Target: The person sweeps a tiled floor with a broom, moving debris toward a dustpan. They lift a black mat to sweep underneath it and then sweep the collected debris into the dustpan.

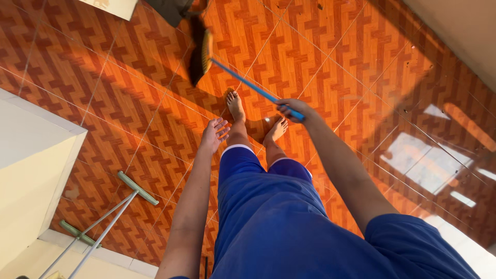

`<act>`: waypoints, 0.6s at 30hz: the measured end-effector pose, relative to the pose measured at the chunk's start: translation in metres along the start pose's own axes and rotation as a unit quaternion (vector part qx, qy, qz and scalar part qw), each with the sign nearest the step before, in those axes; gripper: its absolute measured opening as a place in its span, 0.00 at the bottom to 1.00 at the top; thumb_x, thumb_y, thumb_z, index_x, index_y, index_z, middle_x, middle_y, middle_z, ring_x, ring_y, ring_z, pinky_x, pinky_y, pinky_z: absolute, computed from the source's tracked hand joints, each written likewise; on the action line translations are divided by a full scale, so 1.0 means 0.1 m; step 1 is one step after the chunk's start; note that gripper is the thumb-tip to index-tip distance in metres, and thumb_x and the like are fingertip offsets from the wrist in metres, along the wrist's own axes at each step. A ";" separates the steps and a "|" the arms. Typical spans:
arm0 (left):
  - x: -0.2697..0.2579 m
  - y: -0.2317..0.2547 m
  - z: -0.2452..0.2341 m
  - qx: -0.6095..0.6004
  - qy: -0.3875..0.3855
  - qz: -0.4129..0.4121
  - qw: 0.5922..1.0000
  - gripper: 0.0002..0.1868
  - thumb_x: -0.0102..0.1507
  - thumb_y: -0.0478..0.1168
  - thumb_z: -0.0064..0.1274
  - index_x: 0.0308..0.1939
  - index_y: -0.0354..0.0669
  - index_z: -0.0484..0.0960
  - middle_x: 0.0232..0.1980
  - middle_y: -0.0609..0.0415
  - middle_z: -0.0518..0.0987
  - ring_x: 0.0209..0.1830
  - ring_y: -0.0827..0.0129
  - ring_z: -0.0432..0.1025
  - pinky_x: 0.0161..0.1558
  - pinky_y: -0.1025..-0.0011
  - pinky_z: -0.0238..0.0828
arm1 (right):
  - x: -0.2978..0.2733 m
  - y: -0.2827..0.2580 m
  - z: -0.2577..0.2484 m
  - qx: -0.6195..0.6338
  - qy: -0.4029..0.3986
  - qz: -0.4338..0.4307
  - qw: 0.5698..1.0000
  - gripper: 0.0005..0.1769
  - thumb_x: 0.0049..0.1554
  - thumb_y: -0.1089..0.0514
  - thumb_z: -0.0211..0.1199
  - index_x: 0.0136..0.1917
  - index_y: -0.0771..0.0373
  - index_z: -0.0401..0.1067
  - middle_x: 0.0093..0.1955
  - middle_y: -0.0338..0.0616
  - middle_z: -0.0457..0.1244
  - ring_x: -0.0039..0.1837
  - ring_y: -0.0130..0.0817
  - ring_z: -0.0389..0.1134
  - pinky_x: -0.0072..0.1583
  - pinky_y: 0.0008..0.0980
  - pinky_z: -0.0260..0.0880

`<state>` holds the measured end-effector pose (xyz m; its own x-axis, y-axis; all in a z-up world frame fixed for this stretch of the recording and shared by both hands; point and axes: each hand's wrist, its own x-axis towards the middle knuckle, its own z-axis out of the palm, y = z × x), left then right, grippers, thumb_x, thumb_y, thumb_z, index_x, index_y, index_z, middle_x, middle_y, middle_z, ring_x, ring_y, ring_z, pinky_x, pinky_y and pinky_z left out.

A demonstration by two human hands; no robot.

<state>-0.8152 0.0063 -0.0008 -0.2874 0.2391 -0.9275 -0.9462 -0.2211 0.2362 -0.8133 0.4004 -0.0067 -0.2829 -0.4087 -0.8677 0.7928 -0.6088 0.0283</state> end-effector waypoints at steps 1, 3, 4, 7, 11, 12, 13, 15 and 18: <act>-0.01 0.00 0.00 0.007 -0.004 -0.014 1.000 0.33 0.81 0.61 0.44 0.85 0.49 0.74 0.77 0.57 0.85 0.65 0.61 0.83 0.63 0.55 0.79 | -0.37 0.04 -0.23 -0.026 0.039 -0.025 0.999 0.11 0.76 0.55 0.70 0.61 0.63 0.71 0.42 0.32 0.63 0.34 0.12 0.59 0.32 0.12 0.59; 0.11 0.20 0.08 0.039 -0.012 -0.026 0.999 0.32 0.81 0.60 0.45 0.83 0.49 0.75 0.75 0.58 0.87 0.61 0.62 0.83 0.60 0.55 0.79 | -0.96 0.11 -0.45 -0.089 0.129 -0.058 0.986 0.15 0.75 0.48 0.71 0.57 0.59 0.70 0.37 0.28 0.60 0.31 0.12 0.57 0.29 0.14 0.55; 0.17 0.22 0.17 0.059 -0.011 -0.035 0.998 0.32 0.80 0.61 0.45 0.82 0.50 0.78 0.73 0.59 0.88 0.59 0.63 0.83 0.59 0.56 0.79 | -1.20 0.17 -0.50 -0.048 0.162 -0.067 0.983 0.14 0.75 0.49 0.71 0.57 0.57 0.70 0.40 0.30 0.61 0.33 0.13 0.57 0.30 0.14 0.55; 0.35 0.26 0.53 0.101 -0.037 -0.032 0.994 0.31 0.80 0.61 0.46 0.79 0.48 0.81 0.70 0.57 0.90 0.56 0.64 0.84 0.58 0.57 0.81 | -1.74 0.27 -0.63 0.010 0.213 -0.105 0.971 0.09 0.75 0.55 0.69 0.61 0.60 0.73 0.46 0.33 0.64 0.38 0.11 0.60 0.33 0.13 0.56; 0.59 0.39 1.09 0.183 -0.097 -0.041 0.977 0.37 0.81 0.67 0.44 0.83 0.47 0.79 0.71 0.57 0.87 0.56 0.68 0.83 0.57 0.58 0.79 | -1.95 0.41 -0.55 -0.069 0.242 -0.149 0.956 0.11 0.74 0.58 0.69 0.64 0.67 0.76 0.47 0.35 0.63 0.38 0.12 0.59 0.34 0.16 0.57; 0.65 0.42 1.24 0.212 -0.095 -0.046 0.972 0.38 0.80 0.68 0.43 0.83 0.47 0.79 0.71 0.57 0.87 0.56 0.68 0.83 0.57 0.57 0.79 | -1.89 0.39 -0.49 -0.081 0.237 -0.155 0.956 0.12 0.73 0.57 0.69 0.64 0.68 0.78 0.47 0.35 0.63 0.37 0.13 0.58 0.34 0.16 0.56; 0.70 0.45 1.40 0.240 -0.093 -0.050 0.965 0.40 0.80 0.69 0.43 0.84 0.47 0.78 0.72 0.58 0.87 0.56 0.68 0.83 0.57 0.57 0.79 | -1.82 0.33 -0.42 -0.101 0.225 -0.160 0.956 0.12 0.74 0.57 0.69 0.63 0.68 0.77 0.46 0.35 0.63 0.37 0.13 0.58 0.34 0.17 0.56; 0.77 0.55 1.59 0.270 -0.082 -0.053 0.958 0.42 0.79 0.71 0.42 0.86 0.48 0.75 0.73 0.60 0.86 0.57 0.67 0.83 0.58 0.55 0.80 | -1.66 0.31 -0.30 -0.138 0.203 -0.162 0.956 0.12 0.74 0.57 0.70 0.61 0.68 0.75 0.46 0.35 0.63 0.37 0.14 0.58 0.35 0.19 0.56; 0.90 0.77 1.97 0.261 -0.052 -0.049 0.963 0.42 0.80 0.73 0.41 0.89 0.53 0.67 0.73 0.63 0.82 0.59 0.64 0.83 0.60 0.52 0.81 | -0.99 -0.02 -0.04 -0.186 0.134 -0.176 0.957 0.13 0.76 0.55 0.69 0.60 0.70 0.75 0.44 0.33 0.63 0.37 0.15 0.58 0.34 0.21 0.56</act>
<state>-0.9430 0.1970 -0.0090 -0.1799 0.3338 -0.9253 -0.9075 0.3066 0.2871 -0.7849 0.4453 0.0774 -0.4581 -0.0028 -0.8889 0.8254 -0.3725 -0.4242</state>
